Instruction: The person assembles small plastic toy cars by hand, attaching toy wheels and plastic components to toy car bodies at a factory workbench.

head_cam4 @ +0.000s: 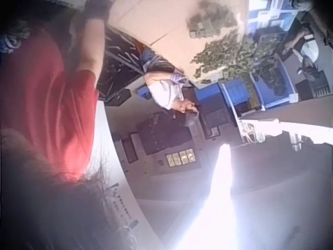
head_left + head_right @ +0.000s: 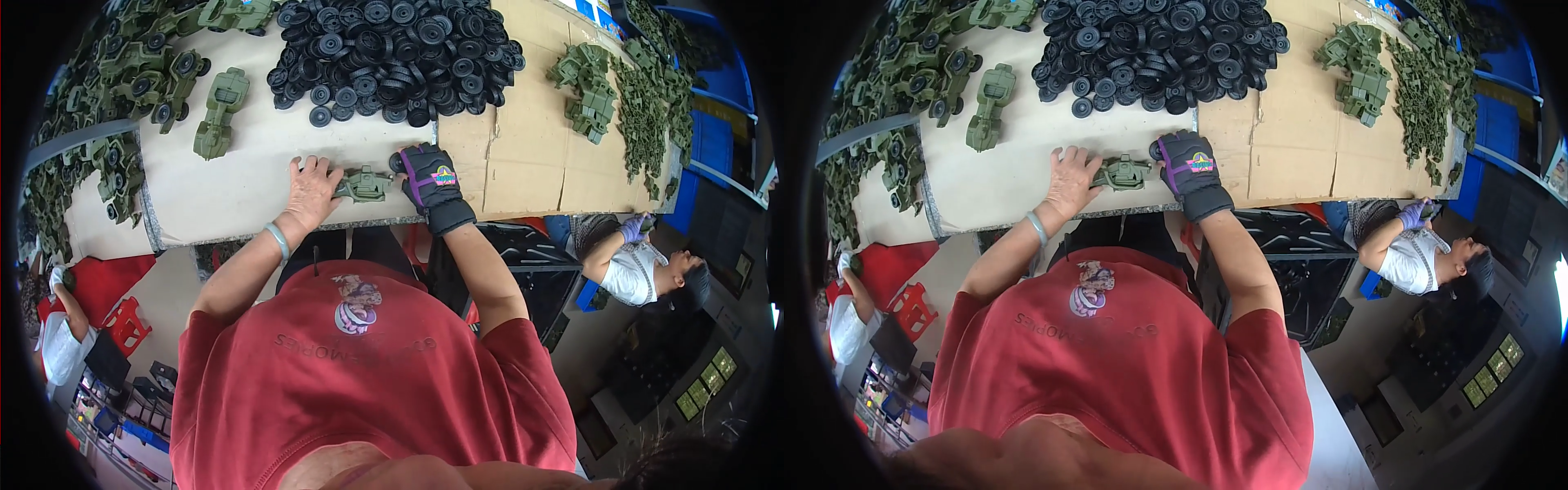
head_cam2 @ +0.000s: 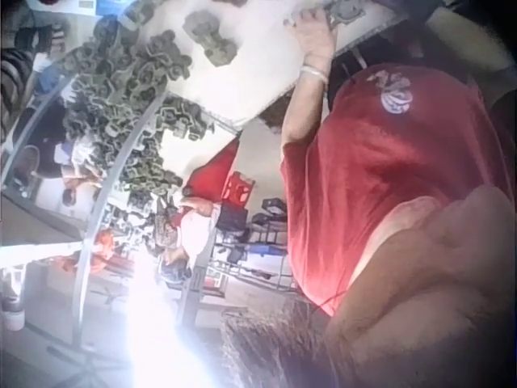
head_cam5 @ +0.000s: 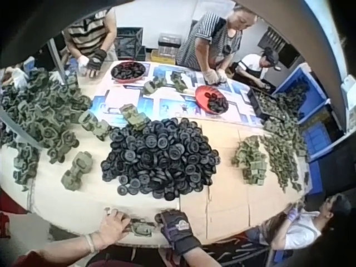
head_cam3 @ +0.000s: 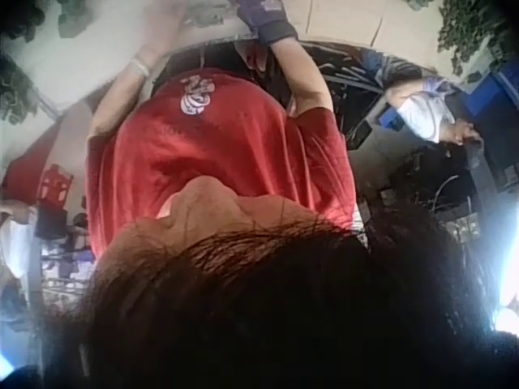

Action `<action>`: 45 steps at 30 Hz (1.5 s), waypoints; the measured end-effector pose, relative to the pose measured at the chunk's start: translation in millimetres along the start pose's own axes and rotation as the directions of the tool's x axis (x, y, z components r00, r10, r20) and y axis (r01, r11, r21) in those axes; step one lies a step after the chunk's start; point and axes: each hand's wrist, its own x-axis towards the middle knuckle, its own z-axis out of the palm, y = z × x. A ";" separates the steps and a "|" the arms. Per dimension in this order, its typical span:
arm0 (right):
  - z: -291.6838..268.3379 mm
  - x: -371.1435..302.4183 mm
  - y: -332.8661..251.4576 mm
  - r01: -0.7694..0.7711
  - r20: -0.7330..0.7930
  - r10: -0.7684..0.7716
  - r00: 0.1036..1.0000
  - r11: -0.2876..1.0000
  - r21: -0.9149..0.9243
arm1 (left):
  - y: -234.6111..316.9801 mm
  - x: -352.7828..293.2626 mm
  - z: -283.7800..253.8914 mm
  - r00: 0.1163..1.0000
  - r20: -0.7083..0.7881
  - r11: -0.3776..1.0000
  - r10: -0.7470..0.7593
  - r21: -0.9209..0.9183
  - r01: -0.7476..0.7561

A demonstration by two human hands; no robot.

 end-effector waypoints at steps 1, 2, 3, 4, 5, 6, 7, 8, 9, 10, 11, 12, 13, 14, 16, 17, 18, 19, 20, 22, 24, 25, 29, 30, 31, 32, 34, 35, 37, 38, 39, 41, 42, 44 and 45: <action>-1.6 2.7 -1.1 -0.019 0.015 0.019 1.000 1.000 -0.012 | 4.8 -1.2 4.6 0.999 -0.034 0.999 -0.035 -0.022 0.034; -3.9 1.8 -3.5 -0.015 0.018 0.016 1.000 1.000 -0.013 | 7.3 -2.9 8.3 0.995 -0.068 0.997 -0.070 -0.046 0.067; -7.1 0.1 -5.9 -0.017 -0.060 0.026 0.998 0.990 0.138 | 7.2 -4.1 11.1 0.995 -0.068 0.996 -0.074 -0.049 0.071; -13.2 0.4 -11.0 -0.006 -0.133 0.046 0.990 0.958 0.285 | 6.9 -3.9 12.4 0.995 -0.073 0.995 -0.074 -0.071 0.069; -19.4 2.2 -16.1 0.075 -0.161 -0.028 0.987 0.952 0.296 | 6.6 -3.9 13.6 0.994 -0.079 0.993 -0.074 -0.093 0.066; -25.3 3.3 -23.1 0.079 -0.154 -0.034 0.987 0.952 0.294 | 6.8 -4.5 14.4 0.993 -0.080 0.992 -0.082 -0.098 0.074; -35.3 6.3 -36.0 0.176 -0.087 -0.159 0.984 0.951 0.256 | 6.5 -4.1 14.3 0.994 -0.087 0.994 -0.071 -0.090 0.063; -41.2 9.5 -46.2 0.272 -0.014 -0.276 0.961 0.936 0.224 | 6.2 -3.7 14.5 0.994 -0.094 0.995 -0.058 -0.082 0.050; -42.0 13.0 -52.8 0.281 0.046 -0.294 0.955 0.942 0.186 | 5.8 -3.4 15.4 0.993 -0.096 0.995 -0.063 -0.086 0.054; -40.5 15.0 -55.7 0.285 0.050 -0.298 0.953 0.941 0.185 | 5.5 -3.6 16.6 0.991 -0.123 0.995 -0.049 -0.087 0.039; -39.2 17.4 -57.7 0.294 0.099 -0.307 0.947 0.947 0.130 | 5.1 -3.9 17.4 0.988 -0.149 0.996 -0.036 -0.088 0.023; -38.5 19.2 -59.2 0.304 0.147 -0.312 0.939 0.950 0.074 | 4.8 -4.0 17.9 0.988 -0.150 0.995 -0.041 -0.091 0.028; -41.3 22.1 -62.6 0.296 0.124 -0.303 0.945 0.952 0.076 | 4.5 -3.9 18.5 0.988 -0.152 0.995 -0.040 -0.099 0.025; -43.2 23.8 -65.0 0.300 0.128 -0.308 0.943 0.951 0.075 | 4.5 -4.0 18.9 0.987 -0.154 0.994 -0.038 -0.107 0.022; -45.8 25.2 -67.8 0.282 0.126 -0.286 0.950 0.958 0.054 | 4.8 -4.1 17.5 0.988 -0.151 0.994 -0.041 -0.105 0.025; -44.3 26.2 -66.8 0.283 0.129 -0.288 0.949 0.958 0.053 | 5.0 -3.9 16.8 0.988 -0.148 0.995 -0.038 -0.099 0.023; -41.4 27.8 -64.4 0.276 0.151 -0.283 0.947 0.959 0.070 | 4.9 -3.7 17.1 0.988 -0.149 0.994 -0.040 -0.102 0.025; -39.7 29.1 -63.7 0.268 0.173 -0.279 0.944 0.960 0.086 | 4.1 -3.5 17.0 0.987 -0.156 0.995 -0.036 -0.100 0.021; -38.6 27.0 -63.9 0.270 0.175 -0.281 0.944 0.959 0.085 | 3.7 -3.4 16.9 0.986 -0.164 0.995 -0.032 -0.097 0.016; -38.1 21.2 -67.1 0.315 0.119 -0.318 0.941 0.948 0.044 | 4.8 -4.8 18.2 0.987 -0.161 0.995 -0.029 -0.097 0.013; -38.1 22.3 -71.7 0.258 0.153 -0.261 0.953 0.965 0.037 | 3.7 -5.8 18.6 0.987 -0.158 0.995 -0.025 -0.095 0.010; -39.2 23.4 -72.9 0.198 0.185 -0.200 0.962 0.980 0.026 | 3.3 -4.9 18.2 0.988 -0.151 0.996 -0.027 -0.093 0.013; -39.9 27.3 -68.2 0.200 0.214 -0.230 0.950 0.968 0.153 | 3.3 -7.9 20.2 0.989 -0.141 0.995 -0.041 -0.095 0.028; -35.0 31.2 -67.2 0.171 0.054 -0.194 0.980 0.942 0.288 | 2.2 -7.0 20.7 0.988 -0.144 0.995 -0.046 -0.099 0.031; -33.7 34.2 -68.2 0.158 -0.109 -0.123 0.986 0.893 0.422 | 2.8 -4.5 18.1 0.989 -0.145 0.995 -0.040 -0.092 0.026; -31.1 38.7 -70.2 0.157 -0.114 -0.120 0.986 0.893 0.422 | 2.7 -2.7 15.9 0.989 -0.146 0.996 -0.035 -0.085 0.022; -20.7 56.2 -79.5 0.077 -0.067 -0.063 0.996 0.969 0.236 | 3.1 -3.2 17.8 0.986 -0.162 0.997 -0.027 -0.081 0.014; -0.3 65.3 -79.5 0.082 -0.078 -0.068 0.995 0.980 0.182 | 3.2 -3.2 18.4 0.984 -0.178 0.997 -0.021 -0.079 0.007; 18.6 59.8 -81.6 0.033 -0.001 -0.033 0.999 0.982 0.187 | 3.6 -2.6 19.7 0.984 -0.180 0.997 -0.002 -0.081 -0.012; 20.4 58.9 -83.3 -0.033 0.065 0.019 0.998 0.975 0.220 | 3.2 -3.0 21.3 0.984 -0.179 0.996 0.012 -0.084 -0.028; 21.5 64.1 -82.5 -0.035 0.064 0.022 0.998 0.975 0.218 | 1.5 -3.7 24.8 0.984 -0.179 0.996 0.015 -0.084 -0.031; 13.3 78.1 -82.6 0.274 0.151 -0.272 0.950 0.962 0.010 | -0.8 -1.4 27.3 0.971 -0.239 0.994 0.000 -0.106 -0.026; 12.2 81.3 -82.1 0.268 0.149 -0.266 0.952 0.963 0.005 | -0.1 -1.5 28.6 0.970 -0.242 0.994 0.007 -0.106 -0.033; 8.4 85.5 -86.8 0.445 0.253 -0.423 0.870 0.895 -0.034 | 2.3 -3.6 26.9 0.966 -0.257 0.992 0.004 -0.125 -0.037; 5.2 85.8 -88.4 0.397 0.258 -0.383 0.887 0.918 -0.004 | 2.1 -1.9 26.2 0.960 -0.279 0.989 -0.008 -0.143 -0.034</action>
